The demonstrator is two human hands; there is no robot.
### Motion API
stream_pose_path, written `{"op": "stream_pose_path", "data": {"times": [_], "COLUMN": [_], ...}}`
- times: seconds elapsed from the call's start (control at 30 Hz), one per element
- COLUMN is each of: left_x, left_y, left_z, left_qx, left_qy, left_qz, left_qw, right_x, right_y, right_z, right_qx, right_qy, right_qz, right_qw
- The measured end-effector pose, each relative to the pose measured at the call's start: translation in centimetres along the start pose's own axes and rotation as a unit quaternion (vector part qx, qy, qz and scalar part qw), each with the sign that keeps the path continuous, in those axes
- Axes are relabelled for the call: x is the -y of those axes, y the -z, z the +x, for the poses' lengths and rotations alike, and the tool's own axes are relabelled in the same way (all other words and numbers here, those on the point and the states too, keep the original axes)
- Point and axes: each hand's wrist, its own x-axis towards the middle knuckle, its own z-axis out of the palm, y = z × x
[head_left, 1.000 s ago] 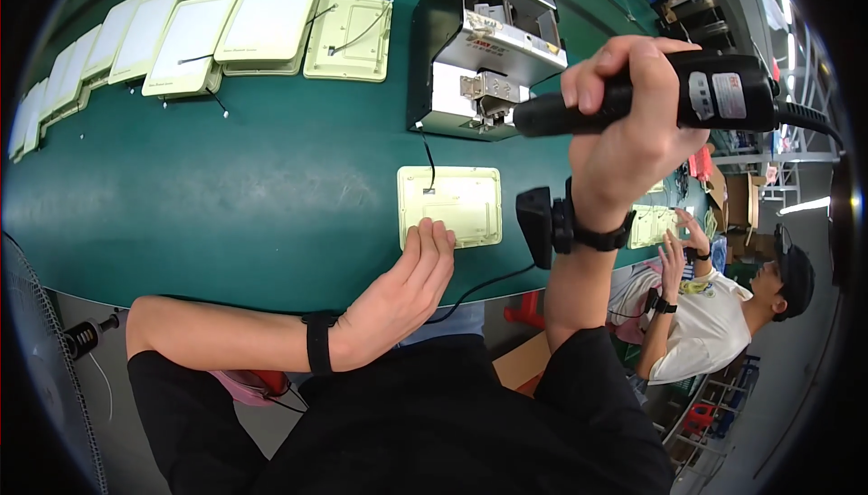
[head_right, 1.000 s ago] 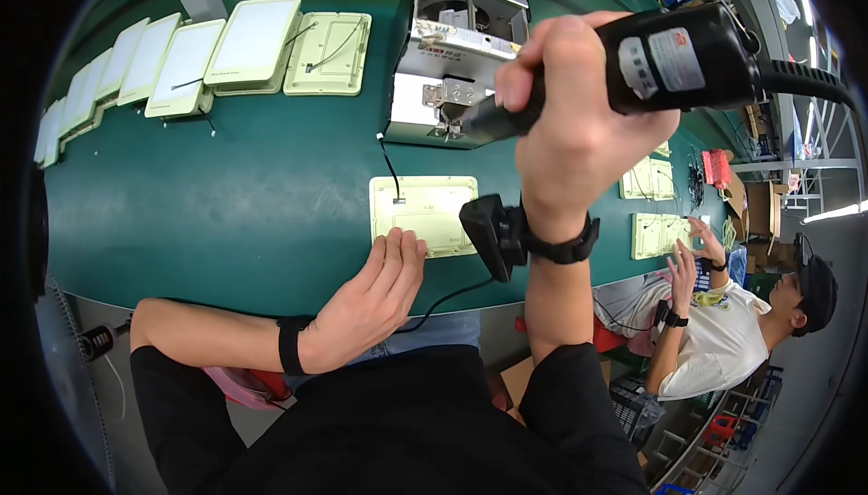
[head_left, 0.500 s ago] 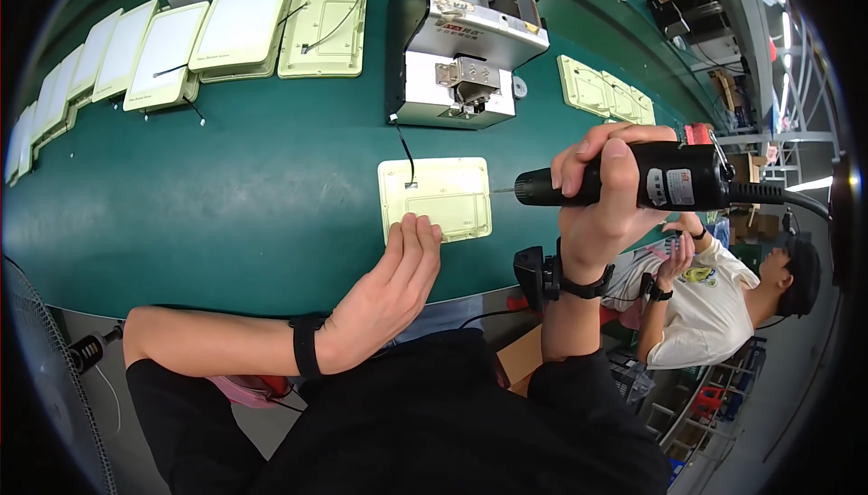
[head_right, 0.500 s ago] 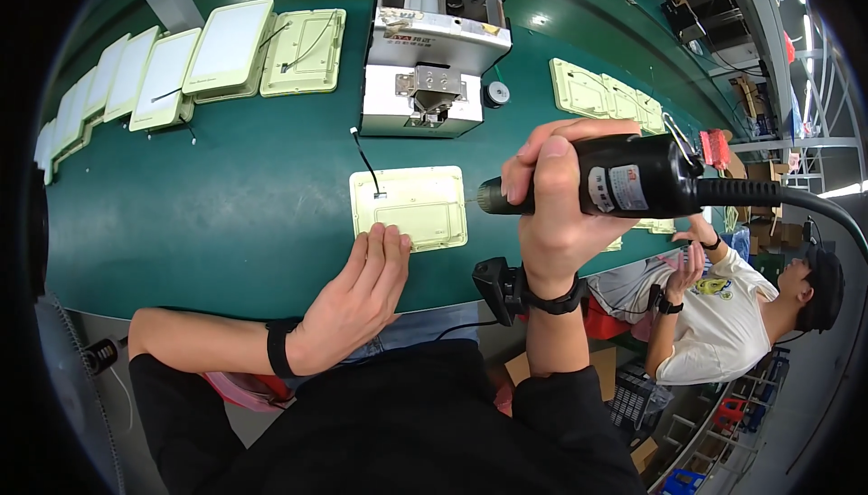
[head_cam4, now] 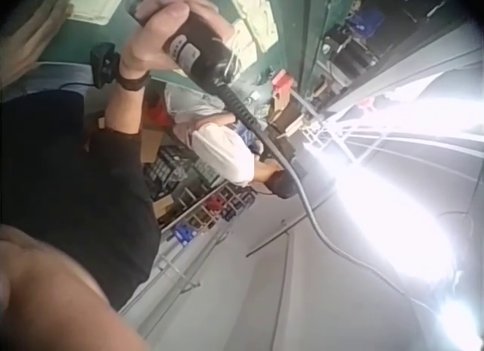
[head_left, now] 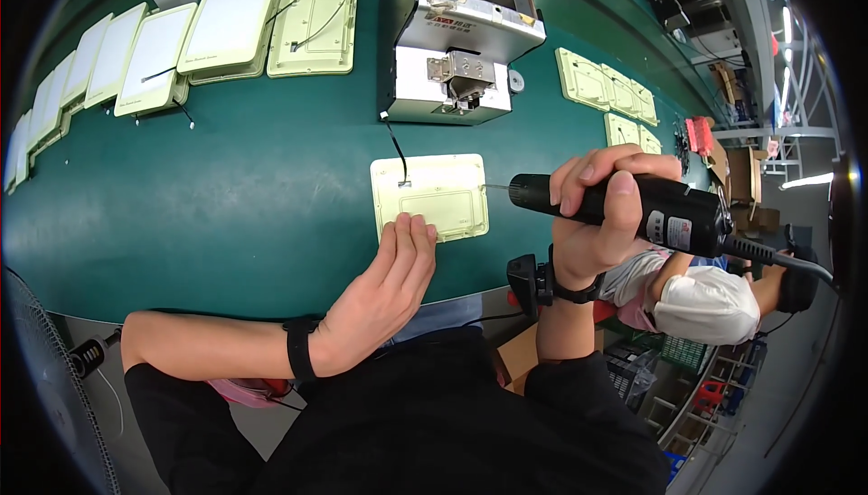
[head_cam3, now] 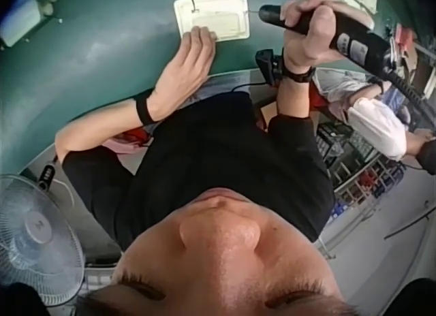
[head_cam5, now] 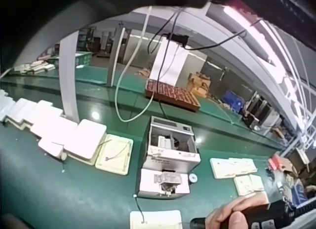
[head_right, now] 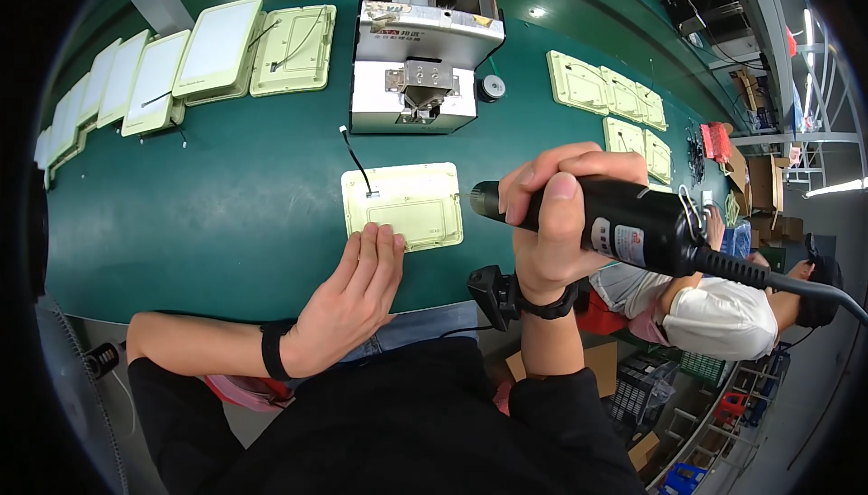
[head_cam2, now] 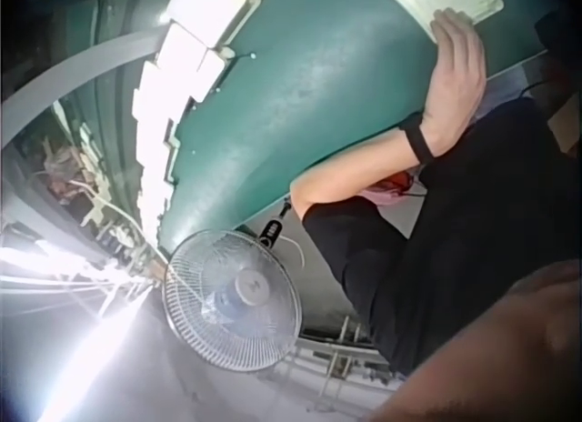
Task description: Assembling plastic electronic housings using an electric screwdriver at a factory workstation.
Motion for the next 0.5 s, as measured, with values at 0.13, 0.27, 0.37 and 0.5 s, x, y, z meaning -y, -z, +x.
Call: {"op": "stream_pose_path", "data": {"times": [0.13,0.27,0.37,0.5], "left_x": [0.0,0.0,0.1,0.1], "left_y": [-0.1,0.0,0.0,0.0], "left_z": [0.0,-0.1,-0.1,0.0], "left_qx": [-0.003,0.0,0.0,0.003], "left_qy": [-0.001,0.0,0.002,-0.007], "left_qz": [0.002,0.001,0.001,0.001], "left_qw": [1.0,1.0,1.0,1.0], "right_x": [-0.1,0.5,0.5,0.8], "right_y": [0.1,0.3,0.3,0.4], "right_z": [-0.5,-0.7,-0.7,-0.8], "right_qx": [-0.003,0.01,0.014,0.006], "right_qy": [0.001,-0.002,0.012,0.019], "right_qz": [-0.006,-0.03,-0.03,-0.003], "right_qw": [1.0,0.999,0.999,1.0]}}
